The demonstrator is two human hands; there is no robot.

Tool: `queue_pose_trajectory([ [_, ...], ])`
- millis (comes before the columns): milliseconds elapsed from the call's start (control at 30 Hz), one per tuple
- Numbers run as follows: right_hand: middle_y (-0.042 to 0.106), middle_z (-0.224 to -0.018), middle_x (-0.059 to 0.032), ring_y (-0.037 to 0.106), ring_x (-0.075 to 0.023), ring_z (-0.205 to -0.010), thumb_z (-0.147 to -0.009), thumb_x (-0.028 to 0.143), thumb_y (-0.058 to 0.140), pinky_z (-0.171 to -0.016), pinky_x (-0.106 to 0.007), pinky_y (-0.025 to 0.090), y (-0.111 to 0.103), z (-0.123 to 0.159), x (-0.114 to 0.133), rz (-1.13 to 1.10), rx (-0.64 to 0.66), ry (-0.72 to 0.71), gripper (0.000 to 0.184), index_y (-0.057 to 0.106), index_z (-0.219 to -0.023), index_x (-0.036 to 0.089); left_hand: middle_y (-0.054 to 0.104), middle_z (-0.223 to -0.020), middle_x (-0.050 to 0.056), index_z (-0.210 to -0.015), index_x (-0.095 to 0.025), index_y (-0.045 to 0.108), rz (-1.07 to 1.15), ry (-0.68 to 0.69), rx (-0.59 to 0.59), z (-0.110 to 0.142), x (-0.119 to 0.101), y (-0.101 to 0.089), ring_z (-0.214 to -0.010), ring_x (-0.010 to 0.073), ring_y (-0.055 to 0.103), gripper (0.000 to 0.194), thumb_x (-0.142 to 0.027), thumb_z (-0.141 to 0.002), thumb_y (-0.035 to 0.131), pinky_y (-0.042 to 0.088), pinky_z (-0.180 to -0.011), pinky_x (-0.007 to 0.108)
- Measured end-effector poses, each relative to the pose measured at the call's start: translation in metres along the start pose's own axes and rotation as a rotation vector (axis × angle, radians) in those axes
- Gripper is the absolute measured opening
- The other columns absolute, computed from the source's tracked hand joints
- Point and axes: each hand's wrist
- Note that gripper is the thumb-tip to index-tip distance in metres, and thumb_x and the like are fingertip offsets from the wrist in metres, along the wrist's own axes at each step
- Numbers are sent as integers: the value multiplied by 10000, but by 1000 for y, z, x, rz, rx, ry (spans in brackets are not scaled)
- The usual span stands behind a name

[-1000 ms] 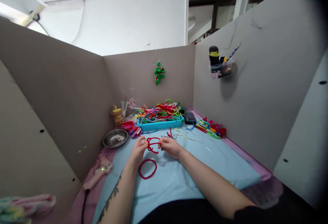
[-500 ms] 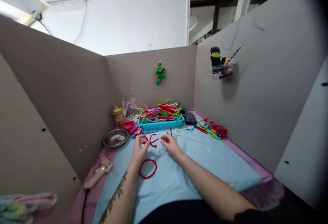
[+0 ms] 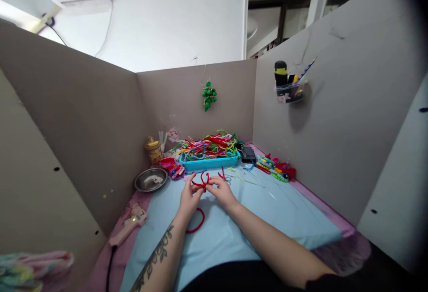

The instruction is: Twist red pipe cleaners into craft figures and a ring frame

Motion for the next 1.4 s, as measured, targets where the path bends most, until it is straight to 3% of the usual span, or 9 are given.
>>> queue_pose_trajectory([
  [200, 560, -723, -20, 520, -170, -747, -710, 298, 599, -727, -289, 395, -1, 0, 0, 8, 40, -50, 174, 591, -581, 181, 622, -685, -15, -1222, -180, 364, -13, 16, -43, -1, -1, -2, -671, 150, 608, 535, -254, -744, 590, 453, -690, 283],
  [400, 504, -688, -7, 487, -153, -701, -680, 272, 605, -663, -262, 377, 0, 0, 0, 32, 69, -48, 181, 545, -541, 174, 636, -730, 1, -1162, -198, 451, -242, 134, -80, 1, -3, -7, -705, 157, 601, 412, -236, -767, 560, 436, -739, 305],
  [567, 512, -685, -7, 497, -155, -700, -676, 280, 610, -692, -276, 384, -2, -2, -3, -10, 62, -6, 182, 551, -543, 171, 665, -763, 16, -1145, -208, 470, -249, 124, -90, 1, -4, -6, -744, 173, 623, 400, -237, -758, 570, 437, -764, 320],
  [767, 577, -823, -36, 539, -184, -826, -706, 286, 598, -773, -306, 415, -1, 1, 1, 3, 55, -46, 120, 619, -672, 173, 654, -681, 2, -1190, -164, 420, -54, 10, -82, 0, -6, -1, -675, 156, 623, 525, -272, -716, 619, 457, -700, 288],
  [867, 559, -968, -59, 515, -205, -943, -709, 244, 600, -842, -348, 406, 0, 7, 9, 135, -81, -162, 143, 634, -839, 195, 642, -636, -8, -1164, -145, 437, 60, -72, -205, -2, -4, -2, -637, 143, 615, 565, -291, -669, 667, 449, -674, 265],
  [1000, 541, -1058, -75, 446, -240, -1058, -723, 232, 626, -948, -418, 325, 1, 15, 20, 384, -91, -371, 49, 671, -734, 221, 651, -661, 2, -1158, -138, 440, 248, -174, -297, -5, 1, -4, -645, 141, 618, 657, -312, -597, 733, 446, -680, 265],
  [1233, 510, -1177, -83, 341, -276, -1171, -728, 205, 618, -1002, -453, 264, 7, 18, 19, 587, -93, -422, 75, 691, -745, 213, 635, -695, 3, -1114, -154, 465, 520, -291, -175, -3, 3, 3, -625, 129, 608, 661, -319, -557, 780, 442, -650, 256],
  [1400, 507, -1183, -71, 330, -278, -1178, -727, 169, 590, -1006, -460, 256, 7, 19, 18, 622, -69, -446, 108, 686, -722, 218, 622, -671, -9, -1101, -153, 481, 448, -296, -177, -2, 0, 5, -586, 112, 581, 655, -363, -556, 778, 408, -582, 216],
])
Point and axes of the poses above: each hand's wrist, its own z-axis away from the middle knuckle, its own y-axis out of the palm, x = y × z
